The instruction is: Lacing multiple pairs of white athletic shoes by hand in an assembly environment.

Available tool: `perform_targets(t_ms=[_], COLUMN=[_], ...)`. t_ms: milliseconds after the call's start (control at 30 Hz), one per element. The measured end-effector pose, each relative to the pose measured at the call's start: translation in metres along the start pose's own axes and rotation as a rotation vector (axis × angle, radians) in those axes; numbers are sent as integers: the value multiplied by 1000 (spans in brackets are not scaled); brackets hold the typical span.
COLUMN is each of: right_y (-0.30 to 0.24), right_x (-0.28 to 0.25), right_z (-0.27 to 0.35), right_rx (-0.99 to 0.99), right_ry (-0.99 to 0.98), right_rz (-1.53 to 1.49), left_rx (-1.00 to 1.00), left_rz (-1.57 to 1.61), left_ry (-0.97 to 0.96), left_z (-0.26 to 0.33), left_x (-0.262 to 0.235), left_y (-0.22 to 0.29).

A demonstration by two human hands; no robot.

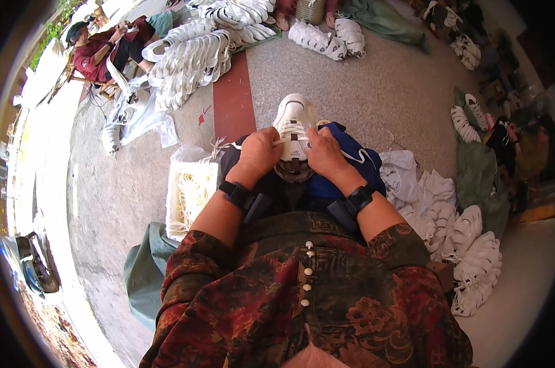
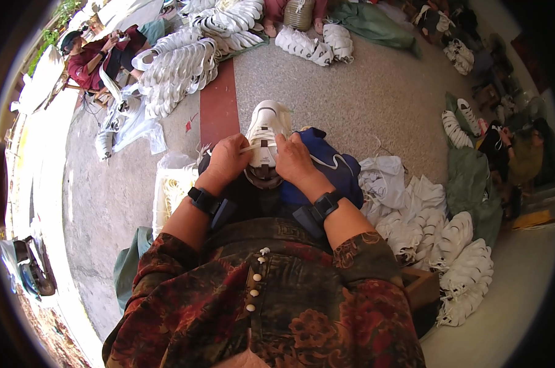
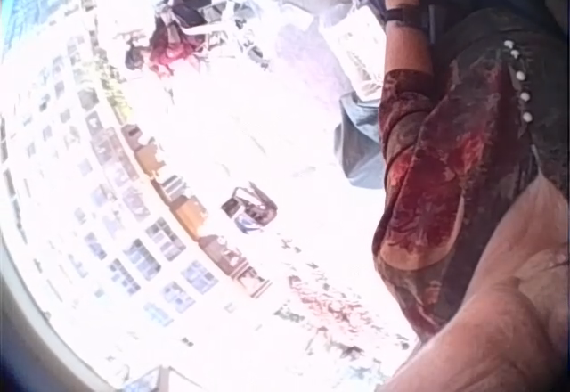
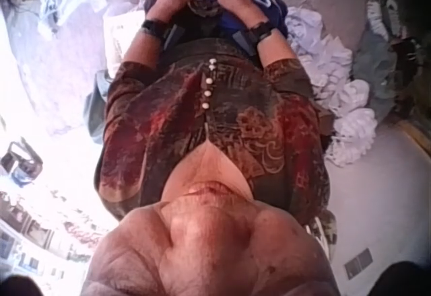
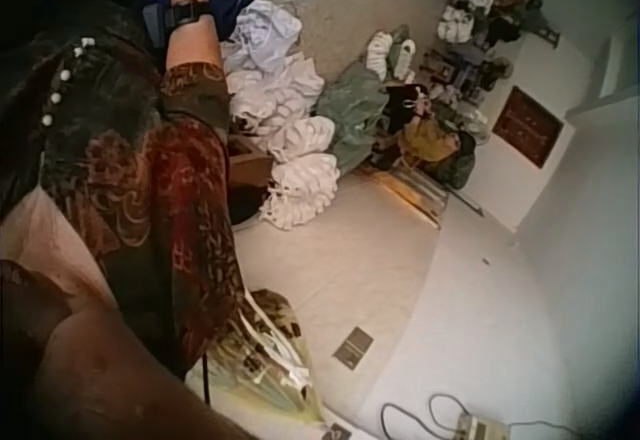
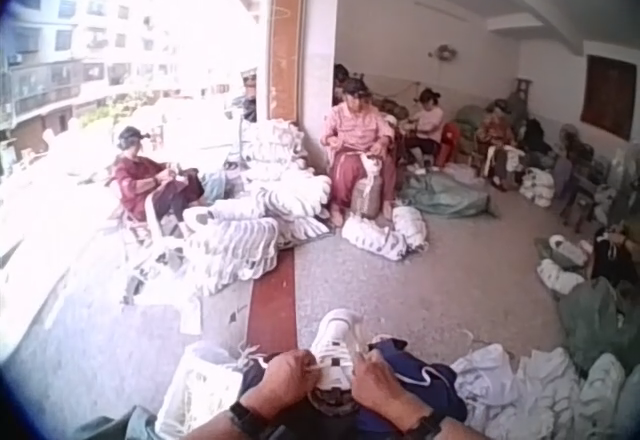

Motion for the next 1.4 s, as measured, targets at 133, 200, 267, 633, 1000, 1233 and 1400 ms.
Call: perform_targets(t_ms=[133,200,267,633,1000,1233,1400], right_y=[5,5,-1,14,-12,-2,4], right_x=[-1,-1,-10,2,-18,-16,-17], right_z=[-14,-19,-22,-46,-31,17,15], right_rx=[-20,34,53,167,-301,-580,-550], right_ry=[0,-18,-62,-248,106,143,201], right_rz=[24,99,86,133,381,341,320], left_rx=[-56,-52,-52,104,231,374,271], left_rz=[-13,-2,10,-283,-474,-156,-166], left_ry=[-86,-85,-85,-238,-230,-44,22], left_z=[-8,-10,-10,-34,-35,2,8], left_x=[3,4,5,9,20,1,-13], left_y=[-1,-2,-4,19,24,30,30])
Point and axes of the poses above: each hand's wrist, its own z-axis away from the middle knuckle, its own x-axis out of the palm, y = z × x, the point moved 9 cm from there along -z, towards the middle knuckle, and after that the axes turned 14 degrees about x, right-handed, at the moved point
